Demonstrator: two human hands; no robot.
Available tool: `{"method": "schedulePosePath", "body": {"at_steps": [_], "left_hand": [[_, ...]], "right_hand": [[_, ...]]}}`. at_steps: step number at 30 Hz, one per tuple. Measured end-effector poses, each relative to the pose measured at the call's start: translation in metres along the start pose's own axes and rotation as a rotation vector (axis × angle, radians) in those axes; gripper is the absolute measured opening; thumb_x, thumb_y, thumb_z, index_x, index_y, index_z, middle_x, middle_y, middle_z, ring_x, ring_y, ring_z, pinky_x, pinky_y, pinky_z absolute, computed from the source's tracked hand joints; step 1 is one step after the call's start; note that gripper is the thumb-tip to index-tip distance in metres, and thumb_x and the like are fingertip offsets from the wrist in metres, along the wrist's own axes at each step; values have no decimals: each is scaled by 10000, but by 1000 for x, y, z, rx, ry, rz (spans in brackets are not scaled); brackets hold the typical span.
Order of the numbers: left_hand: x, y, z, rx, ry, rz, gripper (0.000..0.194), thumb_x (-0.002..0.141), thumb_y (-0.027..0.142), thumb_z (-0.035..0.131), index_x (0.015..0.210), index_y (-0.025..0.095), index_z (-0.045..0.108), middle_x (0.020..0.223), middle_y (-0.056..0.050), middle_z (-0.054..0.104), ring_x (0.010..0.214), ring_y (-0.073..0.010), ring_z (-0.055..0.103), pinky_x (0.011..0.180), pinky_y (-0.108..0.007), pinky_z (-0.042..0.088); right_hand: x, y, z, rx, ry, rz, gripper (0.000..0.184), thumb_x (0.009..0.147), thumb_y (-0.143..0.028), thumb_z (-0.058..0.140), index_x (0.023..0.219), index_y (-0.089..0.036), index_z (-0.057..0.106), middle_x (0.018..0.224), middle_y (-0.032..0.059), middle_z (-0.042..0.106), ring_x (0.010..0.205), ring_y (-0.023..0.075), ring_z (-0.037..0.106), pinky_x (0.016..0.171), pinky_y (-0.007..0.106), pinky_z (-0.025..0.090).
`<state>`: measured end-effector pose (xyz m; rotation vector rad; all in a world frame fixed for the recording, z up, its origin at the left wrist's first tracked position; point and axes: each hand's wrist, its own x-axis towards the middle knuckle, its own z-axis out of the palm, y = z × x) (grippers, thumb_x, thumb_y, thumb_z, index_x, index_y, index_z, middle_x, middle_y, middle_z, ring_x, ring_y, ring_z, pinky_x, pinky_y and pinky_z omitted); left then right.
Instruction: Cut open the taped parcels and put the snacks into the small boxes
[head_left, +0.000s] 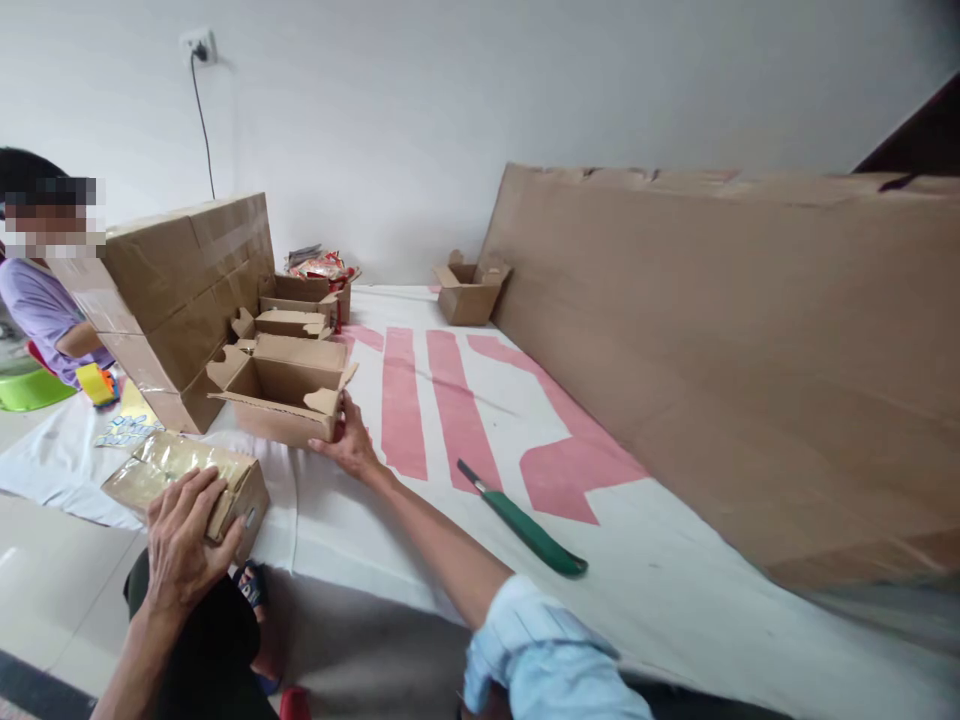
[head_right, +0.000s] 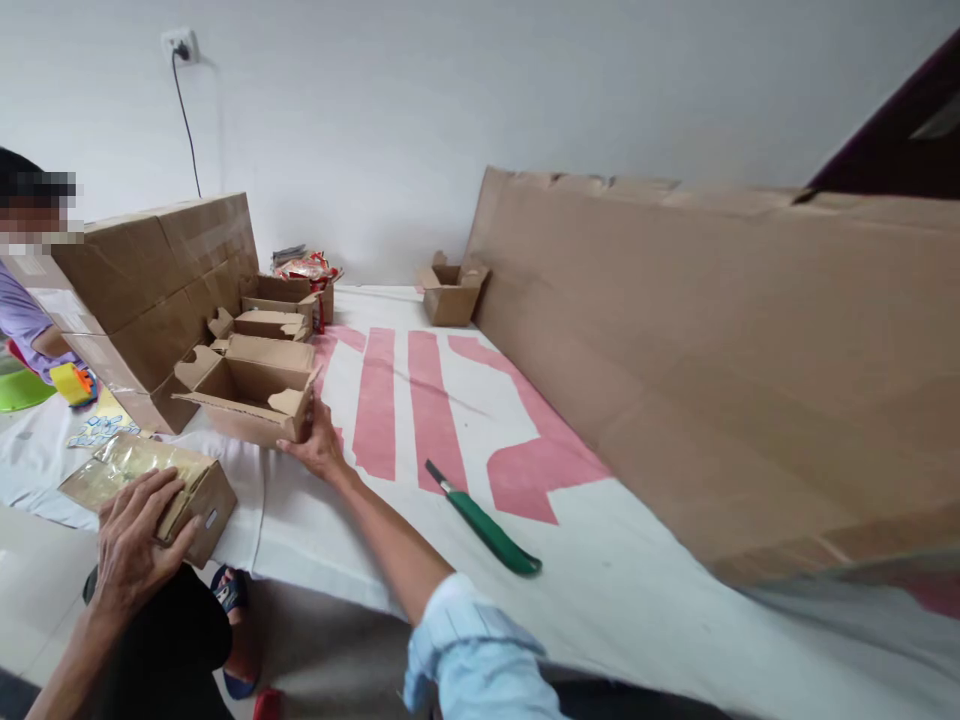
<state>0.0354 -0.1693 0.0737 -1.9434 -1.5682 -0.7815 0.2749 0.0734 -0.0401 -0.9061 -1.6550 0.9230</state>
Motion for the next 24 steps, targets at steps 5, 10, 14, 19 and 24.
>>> {"method": "schedulePosePath", "body": {"at_steps": [5,10,14,19,24], "left_hand": [[-1,5,5,-17,-1,-6,337,1018,366,724,1329,236,720,1385,-153,805,1341,-397,712,1189,-546,454],[-3,-16,-13,-162,39,-169,561,983,520,777,1453,229,681,1541,-178,714,1443,-396,660,1223,-537,486],[4,-77,-31,-250,269,-726,594,981,614,691,1385,180,719,1473,-186,731,1416,-399,659,1207,-553,531],[7,-105,-17,-581,75,-1110,667,840,757,694,1142,165,751,1131,-105,792,1151,-354,712,1070,-492,596],[1,-23,-4,-608,-128,-900,602,894,721,683,1223,220,746,1226,-84,805,1245,-355,692,1106,-456,558]], "right_hand": [[44,-8,43,-63,15,35,1333,734,-490,988,1805,-216,243,1643,223,521,1467,416,588,1197,576,567],[39,-7,52,-175,-21,104,1271,805,-519,920,1809,-156,231,1807,257,361,1687,440,353,1349,626,394],[-28,-3,37,-214,21,42,936,936,-430,791,1747,-170,402,1765,234,446,1693,436,347,1366,673,351],[-126,-33,42,117,-180,8,643,1031,-442,706,1643,-294,574,1593,157,630,1409,332,678,1122,519,635],[-150,-62,10,274,-18,67,527,1113,-530,591,1572,-283,671,1592,128,685,1452,316,669,1218,496,575]]}}
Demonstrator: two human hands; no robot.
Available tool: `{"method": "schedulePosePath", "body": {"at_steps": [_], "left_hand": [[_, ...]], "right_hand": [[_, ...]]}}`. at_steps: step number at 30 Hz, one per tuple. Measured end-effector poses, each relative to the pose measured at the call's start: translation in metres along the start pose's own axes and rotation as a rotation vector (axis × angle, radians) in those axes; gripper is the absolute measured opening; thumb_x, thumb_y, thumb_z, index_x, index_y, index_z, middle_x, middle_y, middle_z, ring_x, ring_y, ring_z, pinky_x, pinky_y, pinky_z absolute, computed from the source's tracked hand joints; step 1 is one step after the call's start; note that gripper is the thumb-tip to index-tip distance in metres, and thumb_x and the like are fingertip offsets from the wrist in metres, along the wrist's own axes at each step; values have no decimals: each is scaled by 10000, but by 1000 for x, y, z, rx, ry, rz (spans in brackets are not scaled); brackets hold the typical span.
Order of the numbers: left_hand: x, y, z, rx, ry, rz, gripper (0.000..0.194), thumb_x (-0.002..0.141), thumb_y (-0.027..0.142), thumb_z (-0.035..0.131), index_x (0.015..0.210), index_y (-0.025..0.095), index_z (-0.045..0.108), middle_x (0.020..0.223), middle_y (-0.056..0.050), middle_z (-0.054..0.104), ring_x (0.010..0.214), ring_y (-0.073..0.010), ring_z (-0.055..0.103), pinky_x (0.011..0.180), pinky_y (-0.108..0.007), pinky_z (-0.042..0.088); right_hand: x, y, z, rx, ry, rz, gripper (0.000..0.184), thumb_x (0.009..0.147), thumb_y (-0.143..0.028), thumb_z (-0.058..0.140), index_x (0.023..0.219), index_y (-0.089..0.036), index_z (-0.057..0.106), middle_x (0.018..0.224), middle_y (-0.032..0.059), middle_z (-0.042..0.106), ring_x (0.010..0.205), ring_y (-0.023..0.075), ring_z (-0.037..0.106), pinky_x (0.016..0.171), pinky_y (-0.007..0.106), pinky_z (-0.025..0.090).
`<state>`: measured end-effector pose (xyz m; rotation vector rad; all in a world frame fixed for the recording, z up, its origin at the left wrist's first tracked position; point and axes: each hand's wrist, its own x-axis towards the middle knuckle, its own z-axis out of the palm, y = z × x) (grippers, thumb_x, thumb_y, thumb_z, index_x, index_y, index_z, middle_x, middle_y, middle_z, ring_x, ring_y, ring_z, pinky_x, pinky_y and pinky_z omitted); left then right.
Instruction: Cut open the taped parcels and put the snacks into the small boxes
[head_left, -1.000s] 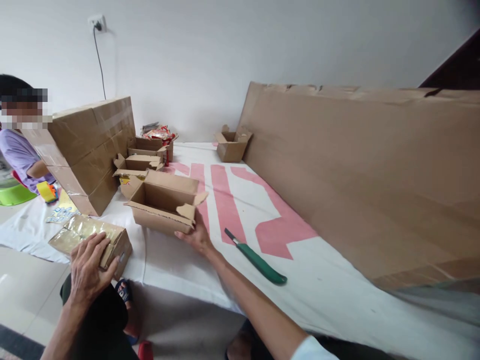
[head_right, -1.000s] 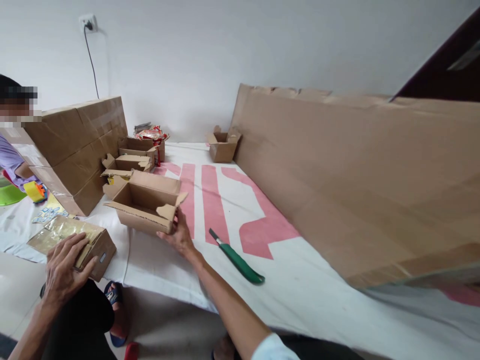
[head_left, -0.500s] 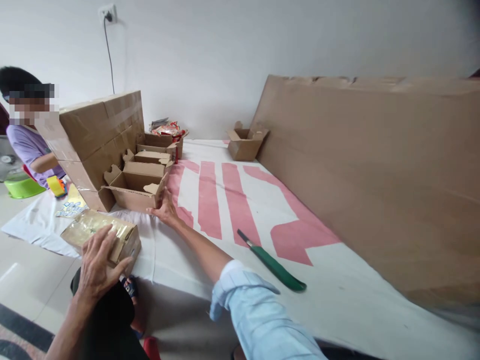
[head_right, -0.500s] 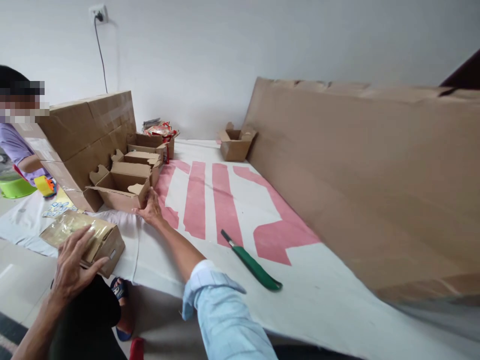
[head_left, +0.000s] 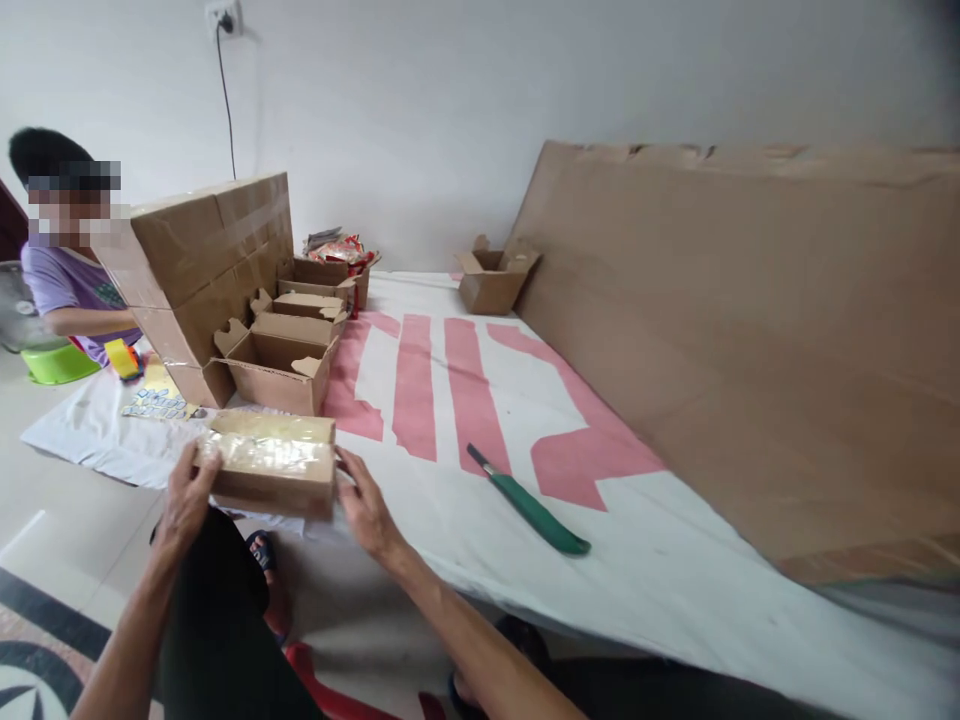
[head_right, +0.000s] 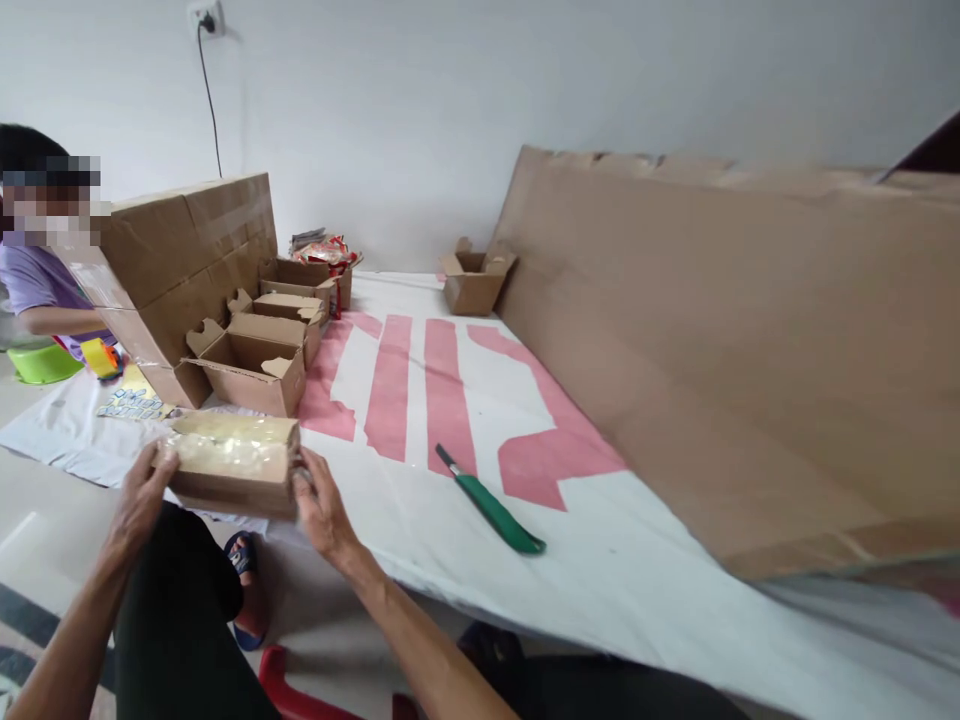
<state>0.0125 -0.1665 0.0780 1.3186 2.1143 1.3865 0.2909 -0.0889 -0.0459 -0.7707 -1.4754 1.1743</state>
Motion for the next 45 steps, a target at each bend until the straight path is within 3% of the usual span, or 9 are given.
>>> {"method": "schedulePosePath", "body": {"at_steps": [5,8,13,24,28,32,39,42,45], "left_hand": [[-36,28,42,-199,-364,46,759,946,706,675,1510,197,661,1458,-147,760,1274,-355,730,974,-419,638],[-27,35,58,-256,-416,55,748,930,737,682,1442,195,727,1505,-169,739,1254,-372,740,904,-425,670],[-1,42,66,-290,-423,53,609,847,734,775,1147,211,855,1396,-159,788,1258,-407,730,841,-420,692],[20,61,66,-286,-582,44,511,734,551,887,1100,193,890,1327,-147,782,1024,-299,771,819,-405,679],[18,65,73,-284,-575,79,556,758,633,888,1102,196,885,1267,-136,791,942,-260,761,811,-395,675],[21,60,79,-299,-518,49,697,684,780,910,1059,193,883,1254,-143,803,990,-302,771,793,-391,676],[17,60,88,-275,-453,152,688,776,801,825,1096,194,879,1371,-183,784,1321,-419,696,1053,-501,633],[16,66,89,-282,-484,219,562,809,733,841,1044,223,879,1404,-163,781,1449,-422,640,1299,-556,455],[18,71,88,-306,-542,220,504,804,690,874,1045,247,882,1445,-145,777,1554,-420,565,1381,-549,338]], "right_hand": [[1,-17,-83,5,188,73,607,1059,-706,607,1387,-239,815,1467,138,790,1420,390,698,1257,592,531],[-6,-27,-109,42,213,114,675,1051,-782,586,1382,-242,819,1459,138,795,1382,394,726,1199,592,580],[-18,-48,-107,38,192,58,716,1075,-785,564,1515,-247,735,1588,131,718,1504,365,643,1273,548,521],[7,-53,-105,-52,233,-22,695,1088,-735,541,1525,-217,700,1572,150,706,1459,377,651,1262,550,511],[4,-58,-108,-151,226,-91,642,1132,-663,477,1556,-219,668,1523,163,717,1413,362,665,1223,530,535],[-10,-58,-121,-305,150,-116,549,1118,-587,538,1520,-244,687,1385,136,756,1254,319,719,1078,456,607],[-20,-63,-133,-322,217,-112,508,1099,-531,584,1508,-243,670,1426,152,728,1219,313,734,947,433,653],[-24,-71,-121,-392,185,-160,490,1104,-505,590,1517,-251,663,1370,145,739,1204,311,724,949,437,652],[-31,-74,-122,-513,166,-209,432,1109,-460,585,1479,-265,695,1320,138,754,1189,320,722,984,464,645]]}}
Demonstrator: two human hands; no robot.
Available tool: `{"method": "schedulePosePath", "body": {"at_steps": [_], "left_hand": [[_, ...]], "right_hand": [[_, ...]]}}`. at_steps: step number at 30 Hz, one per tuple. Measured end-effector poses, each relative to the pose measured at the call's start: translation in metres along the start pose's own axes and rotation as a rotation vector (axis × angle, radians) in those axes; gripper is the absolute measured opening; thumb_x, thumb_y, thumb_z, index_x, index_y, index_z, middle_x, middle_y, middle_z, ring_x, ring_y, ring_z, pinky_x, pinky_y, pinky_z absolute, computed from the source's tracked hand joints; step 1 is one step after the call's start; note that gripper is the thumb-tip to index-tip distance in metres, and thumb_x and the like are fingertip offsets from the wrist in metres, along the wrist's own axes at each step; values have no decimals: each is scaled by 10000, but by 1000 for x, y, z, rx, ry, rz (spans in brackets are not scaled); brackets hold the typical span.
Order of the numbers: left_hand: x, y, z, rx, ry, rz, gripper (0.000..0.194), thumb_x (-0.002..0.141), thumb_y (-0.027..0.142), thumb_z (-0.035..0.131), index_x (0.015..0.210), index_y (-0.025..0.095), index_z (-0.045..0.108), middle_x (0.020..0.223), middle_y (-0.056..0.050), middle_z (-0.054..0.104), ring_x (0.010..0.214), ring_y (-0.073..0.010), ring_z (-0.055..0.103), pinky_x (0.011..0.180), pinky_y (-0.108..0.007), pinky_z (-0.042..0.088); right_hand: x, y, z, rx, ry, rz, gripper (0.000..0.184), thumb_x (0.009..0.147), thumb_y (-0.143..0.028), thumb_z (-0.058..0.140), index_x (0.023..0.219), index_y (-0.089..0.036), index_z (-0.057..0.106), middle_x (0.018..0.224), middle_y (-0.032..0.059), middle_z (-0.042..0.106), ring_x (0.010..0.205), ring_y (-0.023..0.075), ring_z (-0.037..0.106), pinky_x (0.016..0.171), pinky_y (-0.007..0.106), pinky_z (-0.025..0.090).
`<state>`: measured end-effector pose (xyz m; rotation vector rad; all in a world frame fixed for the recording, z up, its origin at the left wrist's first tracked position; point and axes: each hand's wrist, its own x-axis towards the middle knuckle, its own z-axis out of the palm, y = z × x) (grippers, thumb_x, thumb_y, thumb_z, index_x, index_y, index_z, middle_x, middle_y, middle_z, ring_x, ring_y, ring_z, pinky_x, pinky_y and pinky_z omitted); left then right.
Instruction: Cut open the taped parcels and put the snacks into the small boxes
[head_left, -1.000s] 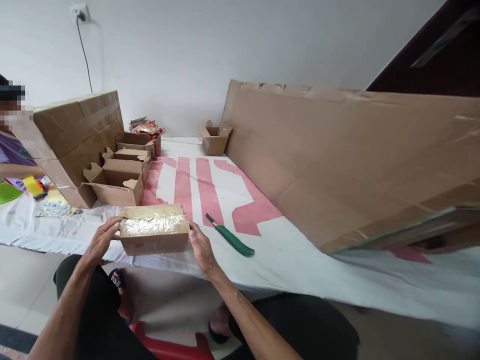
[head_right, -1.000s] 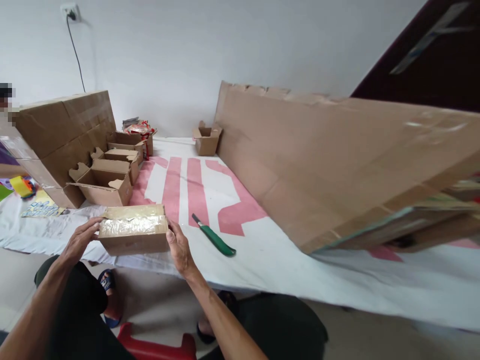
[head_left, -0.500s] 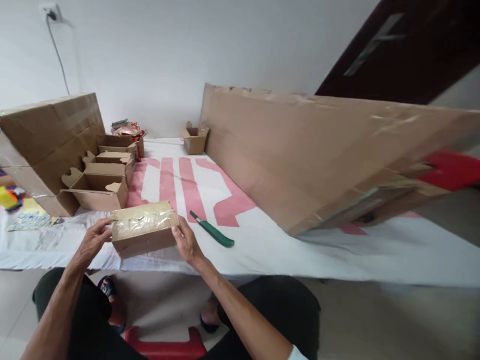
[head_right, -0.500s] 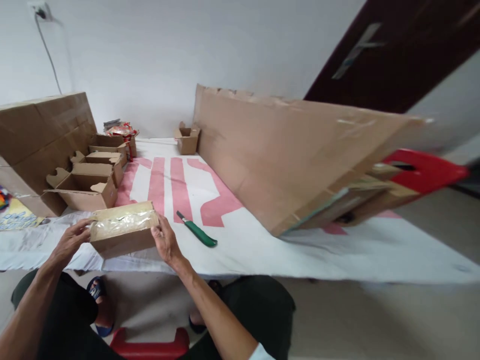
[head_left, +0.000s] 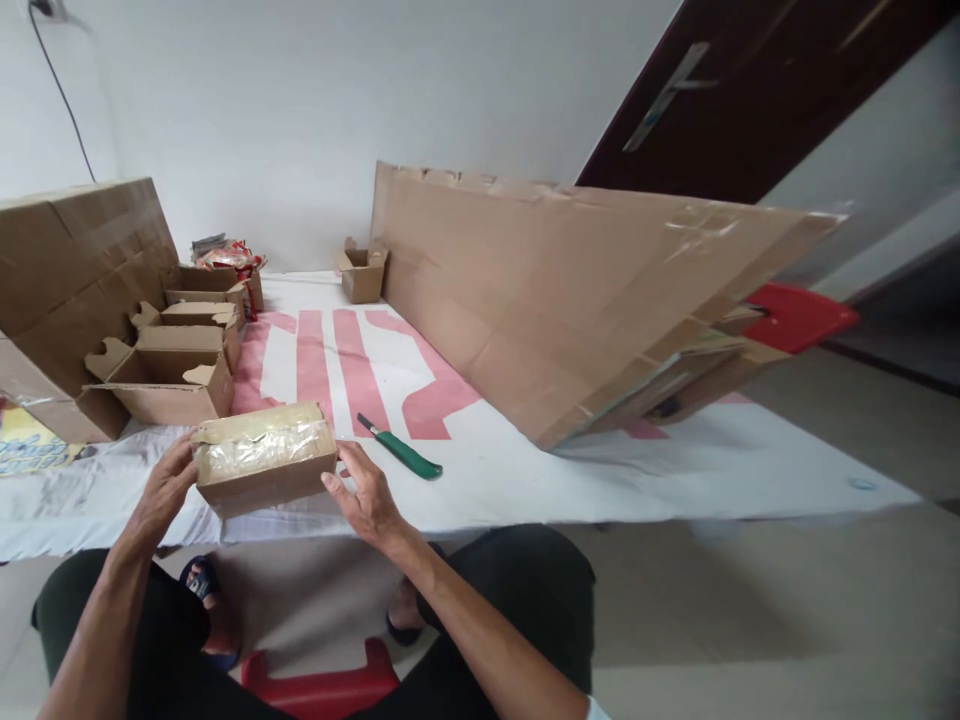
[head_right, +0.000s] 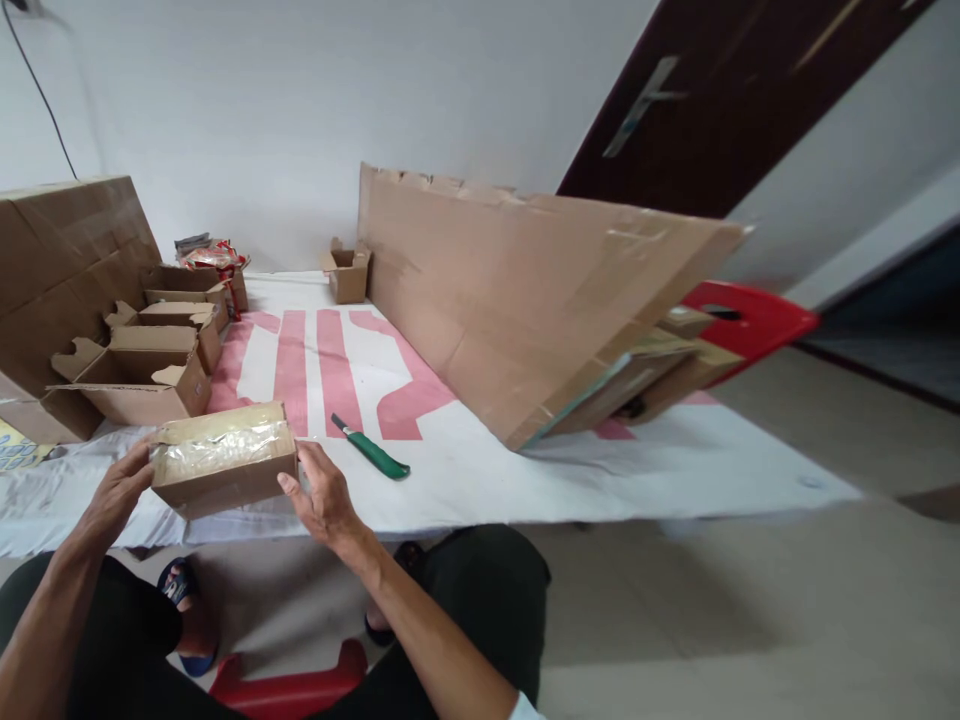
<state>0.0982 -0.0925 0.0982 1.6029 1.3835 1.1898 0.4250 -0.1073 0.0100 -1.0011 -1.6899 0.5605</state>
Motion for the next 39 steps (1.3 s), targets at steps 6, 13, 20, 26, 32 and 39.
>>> {"method": "schedulePosePath", "body": {"at_steps": [6,13,20,26,32,39], "left_hand": [[5,4,1,-40,-6,-45,599,770,747,887,1084,236,888,1390,-145,806,1475,-430,625,1350,-564,381],[6,-5,2,-45,-4,-25,628,733,797,897,1026,241,881,1367,-158,807,1437,-411,648,1281,-539,475],[3,-1,-3,-29,-79,-11,637,746,803,887,1064,251,900,1363,-157,812,1394,-410,683,1284,-543,476],[1,0,-4,-39,-121,-3,674,752,771,903,1201,269,902,1389,-145,821,1408,-422,688,1268,-533,504],[-6,0,-4,-45,-130,35,604,835,713,866,1243,269,889,1461,-149,793,1536,-412,603,1290,-525,486],[-12,5,-4,-59,-159,59,521,865,632,849,1251,284,881,1496,-131,772,1570,-409,570,1332,-558,429]], "right_hand": [[3,55,-60,-487,86,23,251,1079,-308,584,1210,-239,787,1248,171,756,1220,383,666,1114,573,548],[-11,115,-94,-858,-109,326,134,1018,-319,707,1082,-203,731,1136,170,713,1094,358,656,940,453,527],[-15,109,-85,-485,144,389,233,1019,-458,591,932,-247,639,948,117,711,890,307,661,792,415,529],[24,50,-83,414,246,581,632,901,-881,630,912,-249,655,760,6,654,537,164,543,514,311,491],[65,-33,-74,212,-180,238,336,915,-536,810,1048,-231,861,830,20,788,658,189,667,598,293,563],[108,-65,-52,74,-455,-32,284,965,-365,727,1160,-268,909,1076,39,885,939,274,795,849,382,620]]}}
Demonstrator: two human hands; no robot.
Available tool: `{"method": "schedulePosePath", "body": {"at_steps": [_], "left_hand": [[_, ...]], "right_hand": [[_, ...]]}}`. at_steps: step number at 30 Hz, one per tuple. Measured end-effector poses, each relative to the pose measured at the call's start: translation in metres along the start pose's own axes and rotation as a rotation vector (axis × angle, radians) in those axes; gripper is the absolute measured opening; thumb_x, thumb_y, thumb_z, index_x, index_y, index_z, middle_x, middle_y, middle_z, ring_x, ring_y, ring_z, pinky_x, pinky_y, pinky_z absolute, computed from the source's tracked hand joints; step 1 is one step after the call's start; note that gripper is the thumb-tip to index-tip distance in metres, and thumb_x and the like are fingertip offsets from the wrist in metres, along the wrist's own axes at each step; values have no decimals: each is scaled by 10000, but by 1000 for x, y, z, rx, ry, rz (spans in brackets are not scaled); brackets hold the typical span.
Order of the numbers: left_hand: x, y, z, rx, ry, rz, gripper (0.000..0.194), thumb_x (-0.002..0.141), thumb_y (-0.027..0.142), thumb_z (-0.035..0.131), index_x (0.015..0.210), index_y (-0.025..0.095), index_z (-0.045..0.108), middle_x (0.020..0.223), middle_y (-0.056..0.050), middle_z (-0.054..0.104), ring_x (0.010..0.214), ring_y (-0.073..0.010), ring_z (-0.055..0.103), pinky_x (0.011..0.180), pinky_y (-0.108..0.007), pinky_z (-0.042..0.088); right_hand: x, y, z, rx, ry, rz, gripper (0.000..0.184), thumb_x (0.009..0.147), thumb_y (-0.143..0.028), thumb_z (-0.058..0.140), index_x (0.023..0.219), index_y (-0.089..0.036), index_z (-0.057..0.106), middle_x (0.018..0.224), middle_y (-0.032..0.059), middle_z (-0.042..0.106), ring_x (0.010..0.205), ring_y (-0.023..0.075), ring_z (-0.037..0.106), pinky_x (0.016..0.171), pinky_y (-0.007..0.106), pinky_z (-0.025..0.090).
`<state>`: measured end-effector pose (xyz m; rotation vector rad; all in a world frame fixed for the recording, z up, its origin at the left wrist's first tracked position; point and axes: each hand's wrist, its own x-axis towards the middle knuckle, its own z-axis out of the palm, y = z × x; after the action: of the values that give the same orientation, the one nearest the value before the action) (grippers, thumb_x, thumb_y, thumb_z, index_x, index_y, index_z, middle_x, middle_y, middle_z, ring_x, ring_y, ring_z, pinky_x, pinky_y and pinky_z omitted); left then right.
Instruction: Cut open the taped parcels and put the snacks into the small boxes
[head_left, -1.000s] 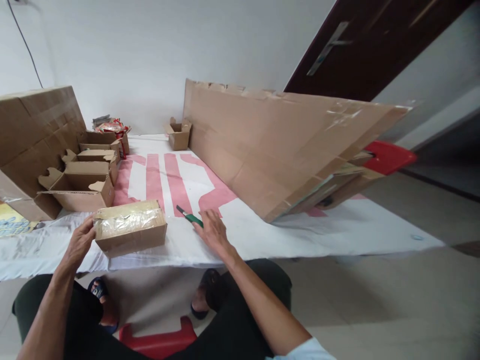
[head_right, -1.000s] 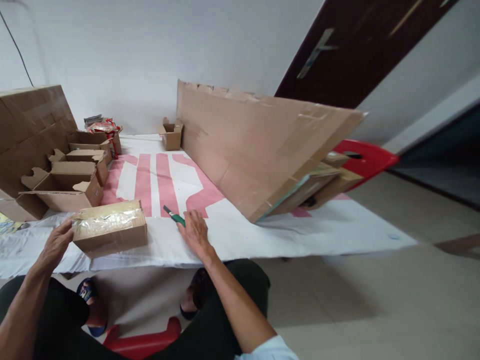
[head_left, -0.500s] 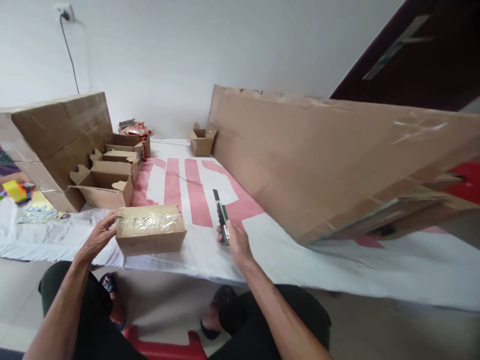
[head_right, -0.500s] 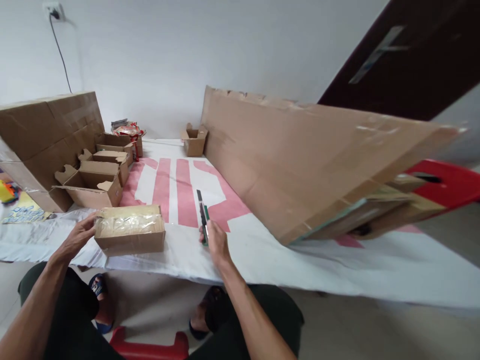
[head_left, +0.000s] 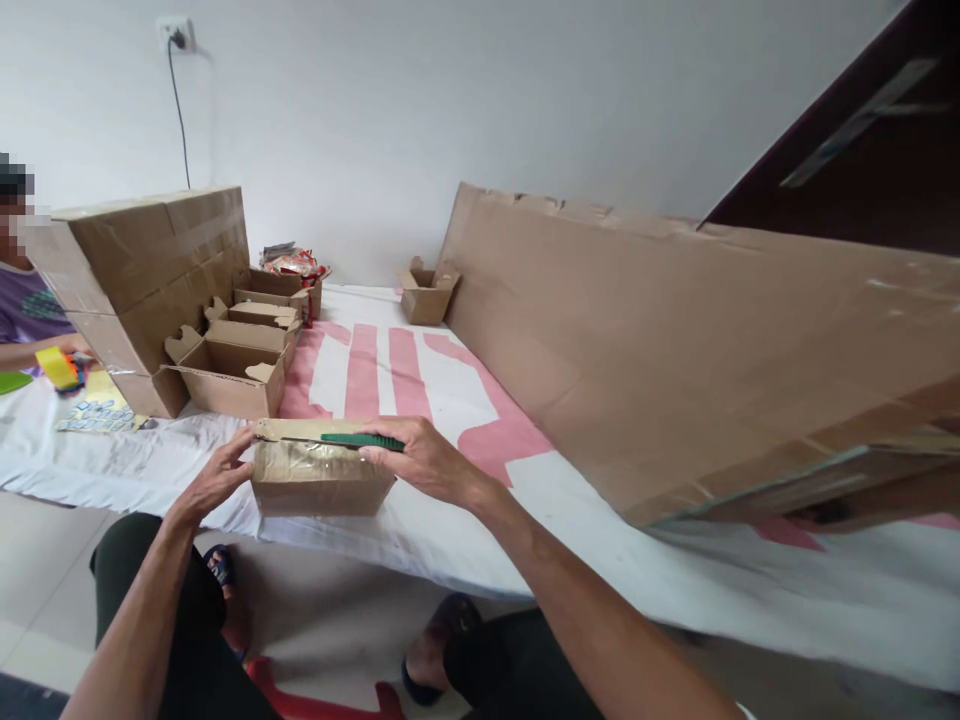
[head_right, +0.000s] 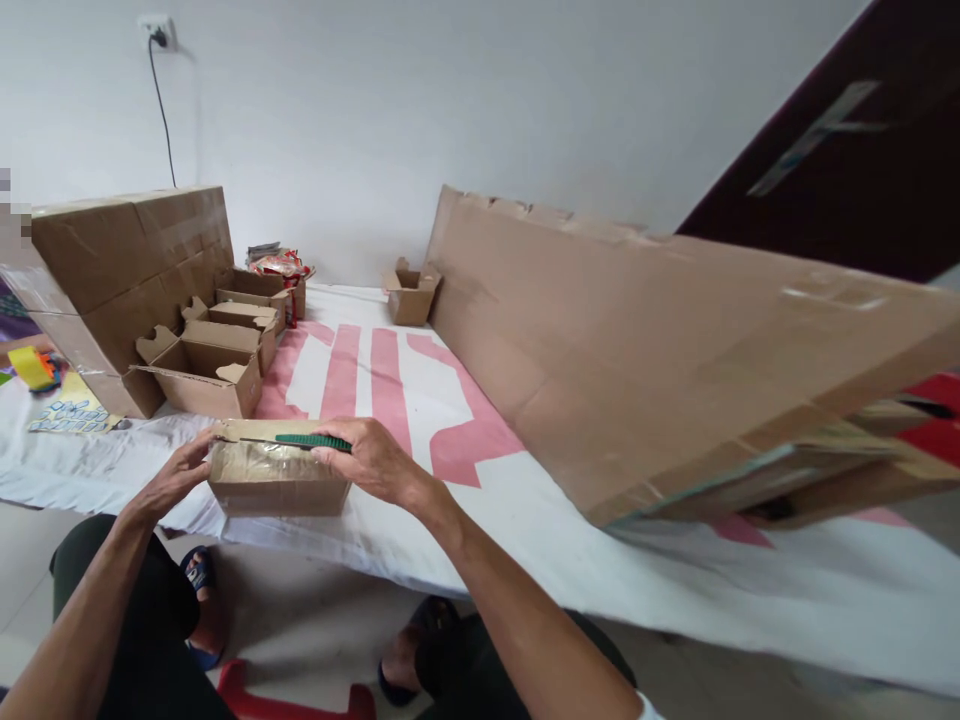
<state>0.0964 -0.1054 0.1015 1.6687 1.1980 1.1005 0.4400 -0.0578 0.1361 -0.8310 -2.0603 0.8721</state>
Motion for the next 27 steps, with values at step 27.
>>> {"method": "schedulePosePath", "body": {"at_steps": [27], "left_hand": [[10,-21,-4,-106,-73,-26,515,836,297,856,1348,241,844,1521,-123,747,1470,-385,639,1002,-382,643]], "right_hand": [[92,-57,-7,-451,-500,60,262,1032,-347,658,1009,-197,872,865,24,754,783,158,578,699,303,328]]}}
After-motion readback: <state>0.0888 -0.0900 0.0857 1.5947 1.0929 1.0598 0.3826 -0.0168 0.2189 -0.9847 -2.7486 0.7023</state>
